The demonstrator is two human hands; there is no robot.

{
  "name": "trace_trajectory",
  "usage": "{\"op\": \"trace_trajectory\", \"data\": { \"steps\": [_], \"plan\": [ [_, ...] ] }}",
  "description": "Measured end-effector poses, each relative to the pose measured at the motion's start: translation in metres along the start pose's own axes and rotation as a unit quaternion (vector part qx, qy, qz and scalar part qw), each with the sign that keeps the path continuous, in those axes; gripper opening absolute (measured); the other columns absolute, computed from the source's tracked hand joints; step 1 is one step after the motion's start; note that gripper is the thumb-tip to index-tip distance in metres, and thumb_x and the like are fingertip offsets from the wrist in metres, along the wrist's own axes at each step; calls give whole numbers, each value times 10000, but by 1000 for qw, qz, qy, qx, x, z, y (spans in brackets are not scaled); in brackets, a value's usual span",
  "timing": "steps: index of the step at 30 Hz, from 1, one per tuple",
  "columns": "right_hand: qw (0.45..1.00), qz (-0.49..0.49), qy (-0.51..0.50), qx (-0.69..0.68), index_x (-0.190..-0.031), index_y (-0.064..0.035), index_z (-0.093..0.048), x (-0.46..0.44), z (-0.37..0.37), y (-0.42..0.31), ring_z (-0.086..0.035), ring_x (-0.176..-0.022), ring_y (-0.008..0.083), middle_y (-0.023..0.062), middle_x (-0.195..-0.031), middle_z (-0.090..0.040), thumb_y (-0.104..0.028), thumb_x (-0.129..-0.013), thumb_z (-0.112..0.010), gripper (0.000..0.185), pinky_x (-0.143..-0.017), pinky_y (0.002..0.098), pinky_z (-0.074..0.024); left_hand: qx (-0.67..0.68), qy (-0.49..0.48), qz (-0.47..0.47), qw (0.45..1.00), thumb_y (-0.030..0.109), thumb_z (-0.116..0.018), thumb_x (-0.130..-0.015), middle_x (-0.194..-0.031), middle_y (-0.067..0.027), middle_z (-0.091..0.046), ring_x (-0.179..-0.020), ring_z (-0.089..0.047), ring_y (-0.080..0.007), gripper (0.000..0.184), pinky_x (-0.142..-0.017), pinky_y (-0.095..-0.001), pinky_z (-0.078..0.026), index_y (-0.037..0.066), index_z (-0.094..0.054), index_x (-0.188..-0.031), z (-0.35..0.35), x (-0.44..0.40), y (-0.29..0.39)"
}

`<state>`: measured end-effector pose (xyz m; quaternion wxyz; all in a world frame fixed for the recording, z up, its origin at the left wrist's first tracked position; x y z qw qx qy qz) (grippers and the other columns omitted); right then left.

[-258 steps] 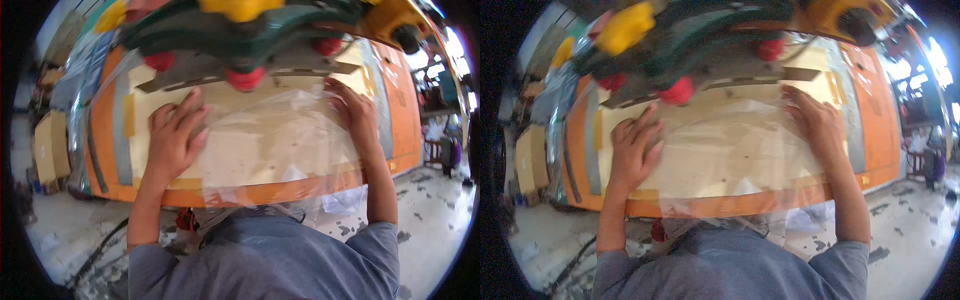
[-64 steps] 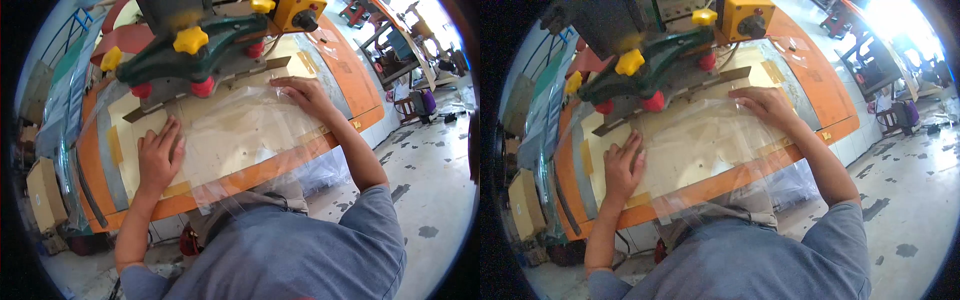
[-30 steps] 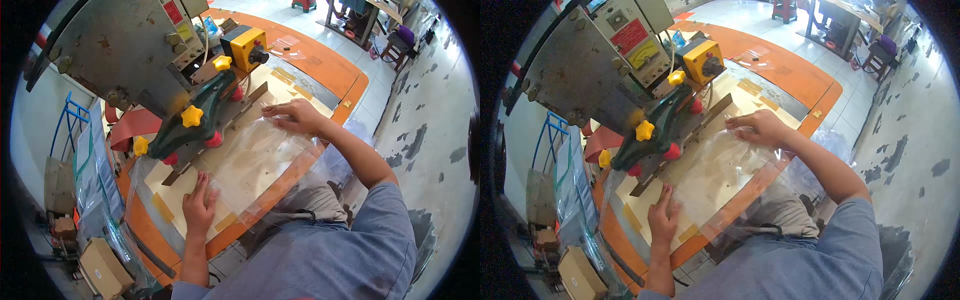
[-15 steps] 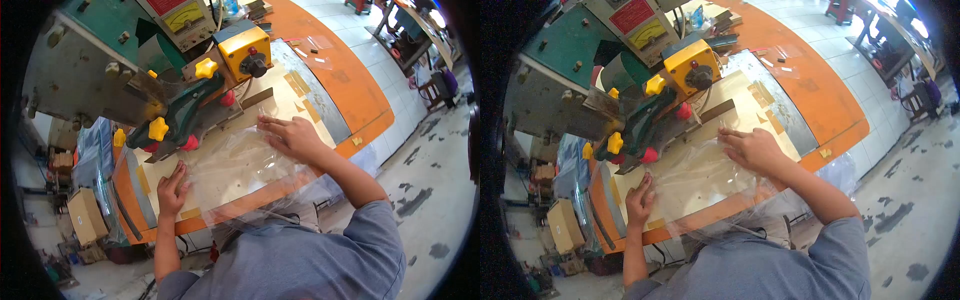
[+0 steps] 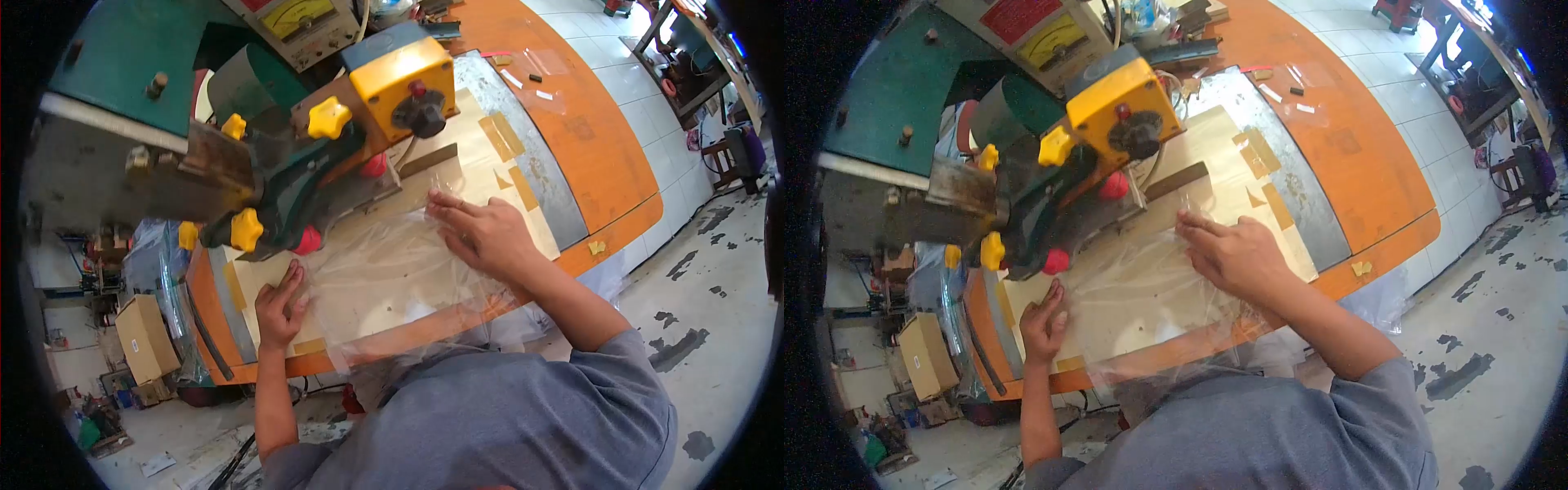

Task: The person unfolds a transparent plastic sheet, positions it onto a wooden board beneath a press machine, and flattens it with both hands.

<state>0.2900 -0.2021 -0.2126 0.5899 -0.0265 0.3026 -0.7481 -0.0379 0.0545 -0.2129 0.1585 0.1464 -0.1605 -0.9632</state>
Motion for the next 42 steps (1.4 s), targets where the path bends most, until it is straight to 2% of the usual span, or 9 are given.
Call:
{"op": "trace_trajectory", "data": {
  "steps": [14, 16, 19, 22, 26, 28, 29, 31, 42],
  "plan": [
    [999, -30, -14, 26, -1362, -198, -716, 1, -1, -6, -719, -908, 263, -22, -1473, -670, -226, -968, -661, 399, -816, 397, -549, 32, 22, -8, 999, 258, -720, -943, -1441, -84, -695, -1022, -754, -226, 468, -737, -326, -461, 84, -716, -1377, 0, 6, -6],
    [998, -36, -27, 39, -1362, -191, -717, -1, -1, -12, -735, -935, 276, -11, -1476, -668, -215, -965, -657, 402, -870, 424, -566, 32, 29, -6, 999, 270, -732, -940, -1441, -87, -693, -1022, -754, -224, 472, -740, -330, -464, 83, -716, -1374, 1, 7, -7],
    [998, -64, -15, -6, -1311, -121, -755, -5, 4, -20, -761, -1092, 323, 77, -1406, -713, -169, -965, -674, 359, -929, 402, -593, 18, 46, -20, 999, 318, -748, -942, -1439, -81, -695, -1024, -752, -223, 484, -756, -341, -470, 78, -719, -1361, 1, 10, -5],
    [999, -47, -3, 6, -1328, -157, -742, -4, -2, -16, -766, -945, 313, 20, -1436, -695, -190, -968, -638, 376, -888, 442, -590, 7, 41, -24, 999, 352, -747, -952, -1439, -72, -696, -1024, -751, -225, 501, -770, -348, -475, 77, -713, -1369, 4, 12, -5],
    [999, -33, 10, 2, -1350, -167, -733, -2, -3, -15, -766, -944, 318, 23, -1441, -692, -196, -975, -634, 389, -905, 437, -589, 18, 23, -27, 999, 345, -741, -949, -1505, -52, -649, -1038, -747, -252, 551, -824, -361, -481, 125, -669, -1449, 2, 15, -7],
    [996, -81, -8, -30, -1345, -110, -742, -4, 2, -26, -787, -969, 271, 117, -1402, -715, -161, -978, -671, 377, -829, 354, -578, 29, 36, -44, 998, 353, -742, -948, -1502, -53, -650, -1010, -746, -258, 560, -826, -363, -481, 127, -664, -1455, -1, 15, -9],
    [996, -87, -12, -27, -1345, -110, -742, -3, 1, -26, -787, -969, 271, 117, -1402, -715, -161, -978, -671, 377, -829, 354, -578, 22, 30, -38, 999, 397, -725, -965, -1484, -65, -663, -1032, -743, -245, 548, -816, -360, -478, 102, -679, -1425, 0, 15, -8],
    [997, -74, -3, -17, -1363, -178, -730, -3, 1, -25, -765, -935, 312, 29, -1434, -696, -223, -981, -645, 394, -913, 425, -585, 10, 12, -20, 1000, 444, -694, -991, -1472, -79, -671, -1068, -737, -235, 547, -814, -360, -475, 85, -692, -1404, 3, 15, -5],
    [995, -98, -5, -8, -1346, -208, -746, 1, -2, -19, -758, -811, 279, -20, -1418, -707, -303, -1023, -641, 353, -834, 392, -595, -11, 54, -42, 998, 420, -695, -998, -1445, -67, -689, -1068, -741, -256, 495, -802, -357, -490, 110, -712, -1382, -1, 16, -3]
  ]
}}
Point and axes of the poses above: each hand's wrist, its own x-axis away from the middle knuckle, its own z-axis out of the back of the hand, y = z × x, the point moved 3 cm from there along -x, towards the middle knuckle
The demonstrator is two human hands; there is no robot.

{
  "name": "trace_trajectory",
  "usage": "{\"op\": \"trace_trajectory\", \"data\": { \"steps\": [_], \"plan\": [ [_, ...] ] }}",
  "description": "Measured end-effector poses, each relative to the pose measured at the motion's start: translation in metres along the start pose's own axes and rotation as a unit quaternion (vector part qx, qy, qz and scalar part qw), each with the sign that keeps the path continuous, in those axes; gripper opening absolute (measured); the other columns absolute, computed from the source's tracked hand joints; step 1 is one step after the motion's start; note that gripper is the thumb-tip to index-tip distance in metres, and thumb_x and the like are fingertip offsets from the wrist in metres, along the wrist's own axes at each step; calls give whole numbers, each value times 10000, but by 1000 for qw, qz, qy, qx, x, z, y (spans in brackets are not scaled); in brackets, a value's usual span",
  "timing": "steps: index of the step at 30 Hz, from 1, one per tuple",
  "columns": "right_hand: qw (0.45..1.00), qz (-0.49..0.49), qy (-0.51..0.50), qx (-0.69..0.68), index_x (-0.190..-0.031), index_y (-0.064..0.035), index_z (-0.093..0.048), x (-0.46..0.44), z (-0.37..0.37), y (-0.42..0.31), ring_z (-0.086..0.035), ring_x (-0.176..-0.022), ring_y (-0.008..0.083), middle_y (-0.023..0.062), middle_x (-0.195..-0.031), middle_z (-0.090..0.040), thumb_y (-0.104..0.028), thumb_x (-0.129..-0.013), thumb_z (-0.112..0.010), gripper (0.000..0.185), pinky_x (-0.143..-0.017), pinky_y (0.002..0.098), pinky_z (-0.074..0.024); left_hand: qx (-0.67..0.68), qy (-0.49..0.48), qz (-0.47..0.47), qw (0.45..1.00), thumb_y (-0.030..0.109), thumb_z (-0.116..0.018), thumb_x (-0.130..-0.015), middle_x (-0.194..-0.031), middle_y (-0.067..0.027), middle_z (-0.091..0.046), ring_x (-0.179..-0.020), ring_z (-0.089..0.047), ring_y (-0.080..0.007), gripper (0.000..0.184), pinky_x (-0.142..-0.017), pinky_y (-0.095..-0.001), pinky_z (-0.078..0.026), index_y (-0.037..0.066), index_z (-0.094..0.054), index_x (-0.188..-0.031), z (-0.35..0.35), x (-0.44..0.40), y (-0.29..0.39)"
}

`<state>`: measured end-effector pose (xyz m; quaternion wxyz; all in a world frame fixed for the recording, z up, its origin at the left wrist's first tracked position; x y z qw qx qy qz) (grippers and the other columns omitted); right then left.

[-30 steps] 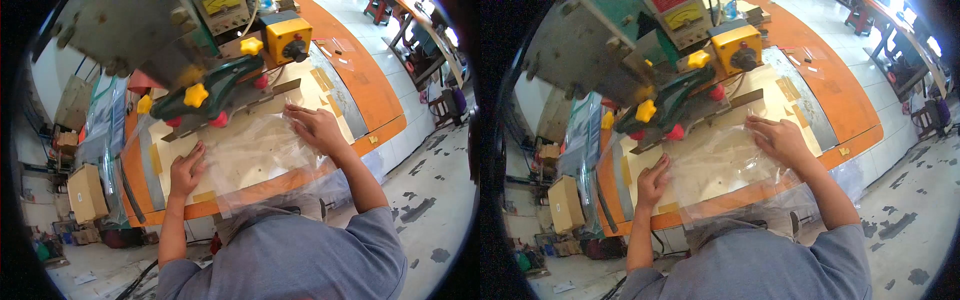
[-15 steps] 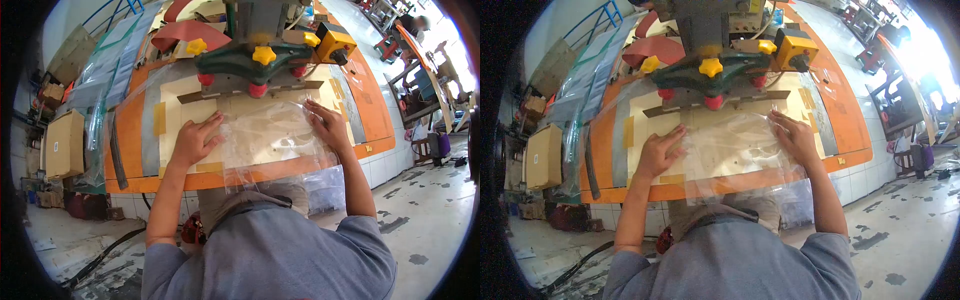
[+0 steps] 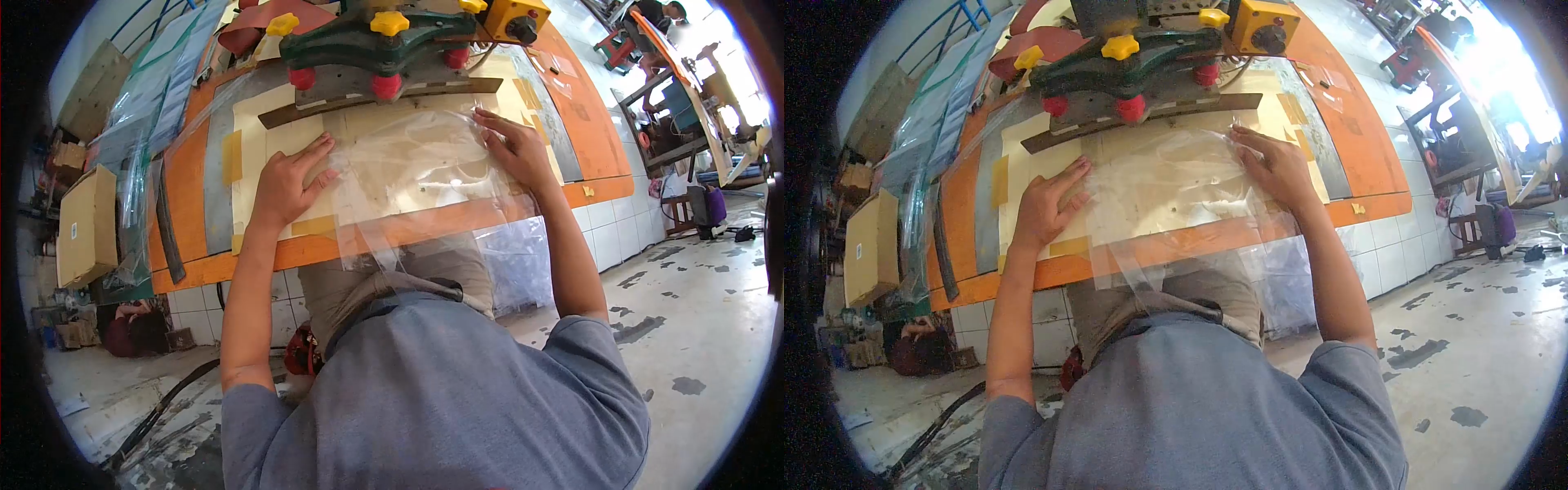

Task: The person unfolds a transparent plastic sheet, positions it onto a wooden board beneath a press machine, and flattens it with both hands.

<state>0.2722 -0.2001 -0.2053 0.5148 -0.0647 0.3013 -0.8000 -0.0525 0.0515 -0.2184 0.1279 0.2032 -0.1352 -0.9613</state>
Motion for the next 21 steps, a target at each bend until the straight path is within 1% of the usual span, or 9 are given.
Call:
{"op": "trace_trajectory", "data": {
  "steps": [4, 7, 10, 12, 17, 19, 20, 21],
  "plan": [
    [1000, 4, -7, 5, -1343, -200, -748, 1, -1, 4, -759, -811, 279, -22, -1420, -706, -317, -1028, -640, 353, -830, 393, -593, -6, -1, 6, 1000, 425, -700, -996, -1437, -68, -692, -1069, -738, -265, 489, -810, -357, -494, 117, -717, -1375, -1, 1, 0],
    [999, 40, 18, -27, -1343, -193, -747, -1, -5, 11, -753, -773, 277, -18, -1412, -712, -323, -1021, -650, 361, -818, 387, -592, 3, -2, 22, 1000, 428, -700, -997, -1433, -54, -695, -1077, -735, -267, 475, -823, -356, -499, 134, -722, -1370, -1, 0, -2],
    [998, 44, 29, -18, -1336, -186, -751, 4, -5, 7, -747, -762, 272, -12, -1408, -715, -320, -1018, -653, 359, -807, 382, -589, -2, 8, 15, 1000, 426, -694, -1004, -1436, -34, -695, -1102, -733, -258, 459, -841, -359, -502, 147, -727, -1366, -4, 6, -1],
    [1000, 14, 13, -3, -1328, -183, -757, 1, 0, 3, -748, -776, 271, -7, -1400, -721, -317, -1014, -655, 356, -811, 381, -590, 16, 11, 22, 1000, 423, -692, -1006, -1450, -19, -687, -1132, -729, -250, 450, -856, -361, -505, 152, -729, -1363, -4, 3, -5],
    [999, 36, 32, -19, -1321, -182, -761, -3, -4, 11, -749, -755, 279, -5, -1391, -725, -319, -1013, -655, 353, -817, 394, -591, 31, 14, 21, 999, 419, -697, -1004, -1438, -31, -693, -1159, -724, -250, 454, -902, -366, -517, 140, -731, -1361, -4, 3, -6],
    [999, 43, 30, -8, -1327, -145, -763, 0, -3, 7, -612, -628, 128, 10, -1395, -734, -220, -997, -687, 347, -610, 295, -498, 34, 8, 21, 999, 416, -699, -1003, -1428, -38, -699, -1165, -724, -254, 450, -920, -370, -524, 135, -735, -1354, -3, 2, -4],
    [999, 40, 31, -6, -1327, -145, -763, 1, -2, 5, -612, -628, 128, 10, -1395, -734, -220, -997, -687, 347, -610, 295, -498, 33, 5, 28, 999, 409, -702, -1001, -1410, -49, -708, -1160, -727, -268, 444, -935, -375, -537, 131, -738, -1346, -2, 1, -3],
    [999, 26, 26, -9, -1321, -170, -764, 1, -2, 4, -683, -697, 206, 4, -1392, -729, -271, -1007, -668, 344, -723, 348, -545, 32, 2, 35, 999, 401, -705, -998, -1392, -60, -717, -1155, -730, -282, 439, -951, -381, -550, 127, -742, -1338, -1, 0, -2]
  ]
}}
Point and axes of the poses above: each hand's wrist, its own x-axis away from the middle knuckle, its own z-axis out of the back of the hand, y = z × x, the point moved 3 cm from there along -x, towards the middle knuckle
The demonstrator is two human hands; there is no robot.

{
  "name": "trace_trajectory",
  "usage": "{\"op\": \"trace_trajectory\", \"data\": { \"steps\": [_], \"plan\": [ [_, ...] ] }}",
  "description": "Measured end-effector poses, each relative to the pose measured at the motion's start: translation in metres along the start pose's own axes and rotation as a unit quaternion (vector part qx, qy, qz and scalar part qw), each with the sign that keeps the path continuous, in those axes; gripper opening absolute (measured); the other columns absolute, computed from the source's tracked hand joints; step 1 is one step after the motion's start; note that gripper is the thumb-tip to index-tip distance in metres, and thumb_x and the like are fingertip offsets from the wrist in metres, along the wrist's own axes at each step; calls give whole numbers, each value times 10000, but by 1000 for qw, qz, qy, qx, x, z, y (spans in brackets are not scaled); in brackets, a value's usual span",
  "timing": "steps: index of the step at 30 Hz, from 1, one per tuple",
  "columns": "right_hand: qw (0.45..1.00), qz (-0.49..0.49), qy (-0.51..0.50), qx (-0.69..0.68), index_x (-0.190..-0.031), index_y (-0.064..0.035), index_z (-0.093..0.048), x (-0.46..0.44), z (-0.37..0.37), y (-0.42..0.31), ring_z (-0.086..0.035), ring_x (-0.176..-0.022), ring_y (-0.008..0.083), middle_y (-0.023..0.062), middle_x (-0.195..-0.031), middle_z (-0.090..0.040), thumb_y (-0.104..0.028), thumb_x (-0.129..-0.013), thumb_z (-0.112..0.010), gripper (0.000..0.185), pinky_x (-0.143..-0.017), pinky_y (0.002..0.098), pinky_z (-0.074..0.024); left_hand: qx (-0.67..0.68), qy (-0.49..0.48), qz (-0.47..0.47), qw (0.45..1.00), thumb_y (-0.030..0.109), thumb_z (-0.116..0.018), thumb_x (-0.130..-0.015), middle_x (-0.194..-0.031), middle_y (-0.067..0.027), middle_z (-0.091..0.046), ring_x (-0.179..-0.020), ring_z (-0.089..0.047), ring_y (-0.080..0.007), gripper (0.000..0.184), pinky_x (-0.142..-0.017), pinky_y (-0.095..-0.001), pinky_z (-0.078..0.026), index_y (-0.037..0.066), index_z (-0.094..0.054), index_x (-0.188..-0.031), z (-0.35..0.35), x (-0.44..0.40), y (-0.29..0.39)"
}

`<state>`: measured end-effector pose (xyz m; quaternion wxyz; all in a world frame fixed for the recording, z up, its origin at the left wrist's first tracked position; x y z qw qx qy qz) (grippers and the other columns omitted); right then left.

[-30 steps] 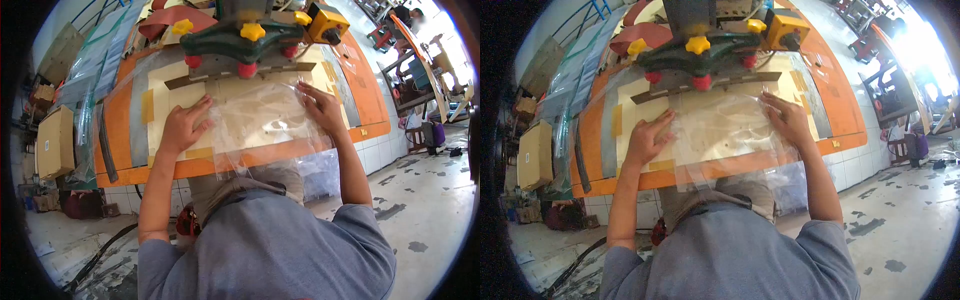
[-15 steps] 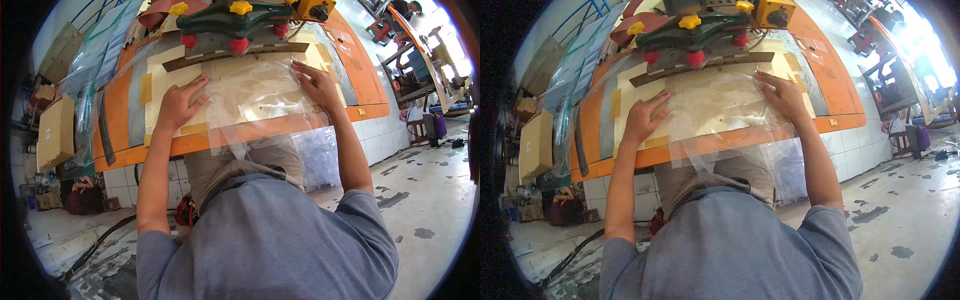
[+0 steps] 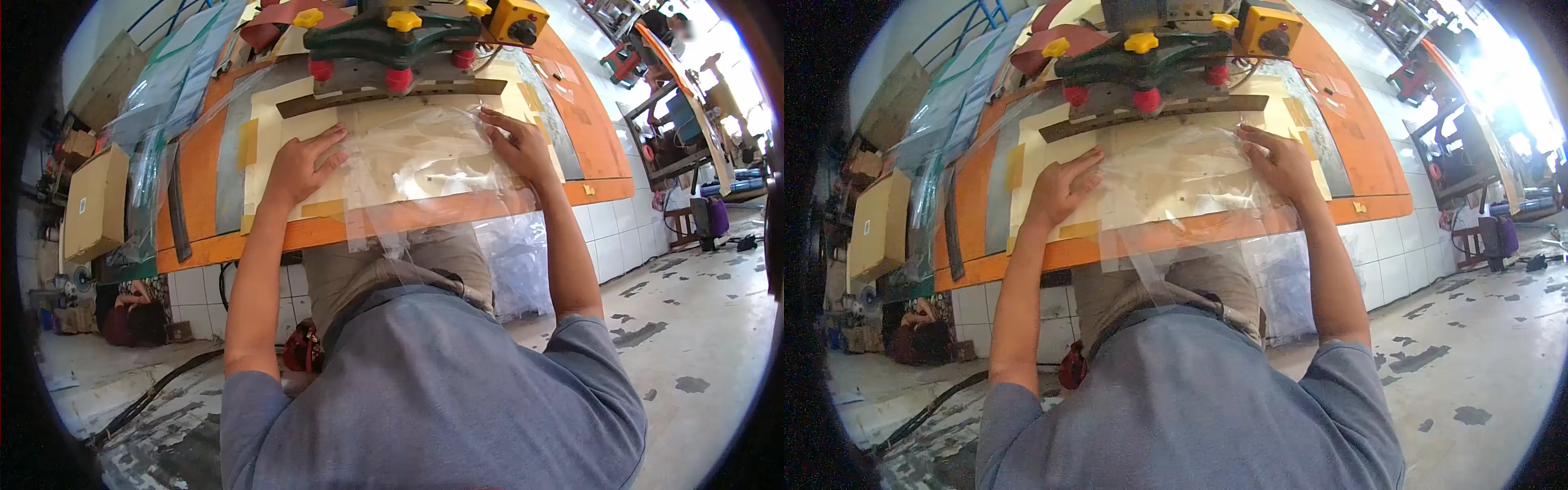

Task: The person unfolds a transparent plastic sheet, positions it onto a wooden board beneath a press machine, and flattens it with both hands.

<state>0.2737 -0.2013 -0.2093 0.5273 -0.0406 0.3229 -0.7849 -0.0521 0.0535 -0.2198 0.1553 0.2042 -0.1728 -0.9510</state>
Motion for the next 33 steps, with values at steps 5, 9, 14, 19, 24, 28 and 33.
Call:
{"op": "trace_trajectory", "data": {
  "steps": [5, 9, 14, 19, 24, 28, 33],
  "plan": [
    [1000, -13, -6, -7, -1316, -199, -765, -1, 0, 3, -753, -769, 290, 3, -1391, -723, -334, -1020, -648, 346, -846, 402, -591, 24, 8, -15, 1000, 378, -706, -996, -1367, -82, -725, -1136, -735, -317, 414, -960, -393, -574, 115, -753, -1312, 1, -3, 0],
    [1000, 8, 2, 2, -1315, -201, -766, -1, -2, 7, -755, -785, 300, 12, -1381, -728, -353, -1025, -645, 349, -858, 408, -588, 38, 2, 2, 999, 367, -710, -992, -1367, -88, -722, -1141, -732, -327, 407, -976, -398, -576, 101, -758, -1295, 2, -3, 1],
    [1000, -18, -11, 21, -1315, -192, -766, 0, 2, -3, -758, -827, 316, 23, -1371, -733, -363, -1030, -638, 356, -895, 423, -580, 39, 9, -14, 999, 356, -718, -986, -1358, -100, -726, -1143, -732, -330, 409, -975, -398, -579, 96, -754, -1300, 2, -3, 1],
    [1000, 18, 4, 4, -1324, -162, -758, 0, 0, 4, -766, -864, 316, 30, -1379, -729, -370, -1033, -632, 379, -907, 424, -578, 23, 6, -18, 1000, 349, -714, -989, -1355, -109, -726, -1146, -732, -327, 405, -967, -394, -582, 98, -752, -1305, 1, -4, 0],
    [1000, 0, -10, -10, -1325, -161, -757, 0, -1, 7, -769, -872, 317, 30, -1394, -720, -369, -1030, -633, 383, -919, 428, -576, 21, 23, -27, 999, 349, -722, -989, -1351, -86, -734, -1053, -759, -312, 379, -889, -381, -583, 121, -767, -1289, 0, -5, 2],
    [1000, -17, -12, -11, -1330, -179, -757, 1, 1, 3, -764, -908, 329, 32, -1393, -720, -380, -1024, -639, 385, -944, 441, -566, -2, 11, -19, 1000, 361, -722, -993, -1344, -53, -744, -851, -744, -285, 358, -777, -360, -544, 157, -779, -1281, 8, -2, 13],
    [999, 10, -18, 29, -1326, -202, -760, 1, 2, 0, -743, -1068, 331, 33, -1383, -725, -370, -1024, -638, 366, -977, 446, -563, 29, 27, -53, 998, 374, -718, -1001, -1262, -21, -784, -626, -574, -261, 325, -718, -358, -504, 202, -793, -1267, 1, 3, 8]
  ]
}}
Point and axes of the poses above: each hand's wrist, its own x-axis away from the middle knuckle, its own z-axis out of the back of the hand, y = z × x, the point moved 3 cm from there along -x, towards the middle knuckle
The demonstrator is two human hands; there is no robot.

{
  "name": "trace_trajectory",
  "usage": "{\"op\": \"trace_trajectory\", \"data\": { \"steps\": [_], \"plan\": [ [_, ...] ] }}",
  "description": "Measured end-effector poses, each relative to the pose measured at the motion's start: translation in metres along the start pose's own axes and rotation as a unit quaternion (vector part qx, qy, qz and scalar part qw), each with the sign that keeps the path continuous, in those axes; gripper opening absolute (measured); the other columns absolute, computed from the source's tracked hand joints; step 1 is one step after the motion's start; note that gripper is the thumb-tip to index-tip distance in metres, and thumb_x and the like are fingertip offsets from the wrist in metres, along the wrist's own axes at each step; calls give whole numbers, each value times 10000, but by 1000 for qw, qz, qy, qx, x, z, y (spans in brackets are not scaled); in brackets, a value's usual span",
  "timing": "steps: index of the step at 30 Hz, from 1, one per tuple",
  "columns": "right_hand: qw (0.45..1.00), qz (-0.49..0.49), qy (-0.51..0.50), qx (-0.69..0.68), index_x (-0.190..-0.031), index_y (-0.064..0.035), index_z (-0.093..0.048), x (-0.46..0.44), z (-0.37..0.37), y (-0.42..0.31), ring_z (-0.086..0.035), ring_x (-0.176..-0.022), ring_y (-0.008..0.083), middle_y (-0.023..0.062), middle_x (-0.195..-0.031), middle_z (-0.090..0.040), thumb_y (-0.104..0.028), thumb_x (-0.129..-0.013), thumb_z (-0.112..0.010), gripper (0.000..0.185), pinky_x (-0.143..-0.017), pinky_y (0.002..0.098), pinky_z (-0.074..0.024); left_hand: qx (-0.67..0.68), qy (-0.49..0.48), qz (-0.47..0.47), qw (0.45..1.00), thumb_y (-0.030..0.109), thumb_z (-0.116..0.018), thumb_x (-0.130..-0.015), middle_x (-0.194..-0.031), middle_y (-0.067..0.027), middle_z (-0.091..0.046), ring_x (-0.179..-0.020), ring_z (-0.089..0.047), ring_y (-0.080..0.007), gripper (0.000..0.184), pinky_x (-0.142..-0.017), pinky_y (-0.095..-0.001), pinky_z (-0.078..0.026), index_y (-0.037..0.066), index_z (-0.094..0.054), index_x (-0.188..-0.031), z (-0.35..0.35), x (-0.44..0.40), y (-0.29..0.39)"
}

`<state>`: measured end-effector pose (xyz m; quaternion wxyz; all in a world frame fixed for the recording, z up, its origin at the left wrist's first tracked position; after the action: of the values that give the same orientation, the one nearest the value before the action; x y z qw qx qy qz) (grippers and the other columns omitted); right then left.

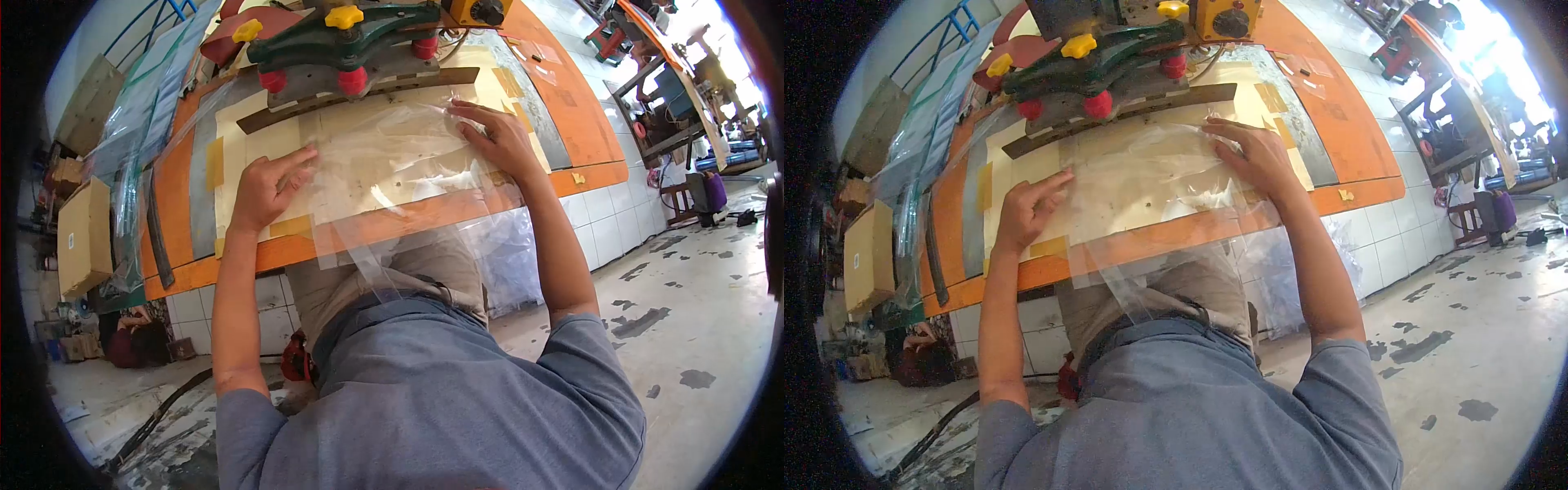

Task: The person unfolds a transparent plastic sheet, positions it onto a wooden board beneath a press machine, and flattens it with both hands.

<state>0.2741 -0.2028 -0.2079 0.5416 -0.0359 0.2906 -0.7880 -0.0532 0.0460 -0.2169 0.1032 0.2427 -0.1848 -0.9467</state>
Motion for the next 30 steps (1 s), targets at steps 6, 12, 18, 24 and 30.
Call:
{"op": "trace_trajectory", "data": {
  "steps": [6, 12, 18, 24, 30],
  "plan": [
    [1000, 21, 9, -8, -1309, -197, -765, 2, -3, 6, -727, -1147, 314, 27, -1388, -720, -357, -1036, -623, 347, -1002, 441, -563, -13, -19, 39, 999, 393, -715, -1000, -1167, -92, -795, -617, -564, -286, 345, -712, -379, -514, 197, -787, -1275, -2, 1, 2],
    [999, 54, 10, 0, -1313, -148, -756, 0, -3, 12, -771, -1008, 300, 29, -1412, -707, -300, -1037, -643, 335, -907, 392, -584, -108, -102, 131, 980, 412, -658, -1033, -1286, -123, -759, -935, -724, -340, 496, -842, -424, -515, 204, -646, -1484, 1, 2, 39],
    [994, -23, -90, 60, -1329, -174, -754, -4, 13, -10, -722, -1149, 362, 35, -1422, -696, -542, -1062, -547, 500, -984, 465, -564, -144, -25, 147, 978, 476, -612, -1044, -1556, -82, -606, -1172, -716, -301, 593, -912, -430, -517, 85, -611, -1491, -23, 21, 57],
    [982, -59, -90, 158, -1475, -151, -633, 14, 0, -35, -738, -1107, 362, -2, -1608, -543, -563, -1026, -581, 612, -943, 484, -583, -92, -1, 156, 983, 416, -645, -1039, -1583, -84, -581, -1287, -667, -321, 568, -1047, -446, -494, 105, -603, -1512, -29, 23, 54],
    [992, -55, -17, 108, -1503, -161, -607, 23, -10, -27, -740, -1099, 349, -4, -1591, -564, -533, -1024, -590, 606, -953, 471, -578, -105, 29, 149, 983, 424, -656, -1019, -1558, -60, -610, -1209, -693, -320, 560, -1023, -429, -481, 91, -638, -1469, -30, 25, 52]
  ]
}}
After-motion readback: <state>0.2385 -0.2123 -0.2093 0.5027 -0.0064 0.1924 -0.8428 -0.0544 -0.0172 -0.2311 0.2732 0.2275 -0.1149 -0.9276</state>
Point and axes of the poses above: each hand's wrist, its own x-axis away from the middle knuckle, its own z-axis out of the back of the hand, y = z × x, the point moved 3 cm from there along -x, towards the middle knuckle
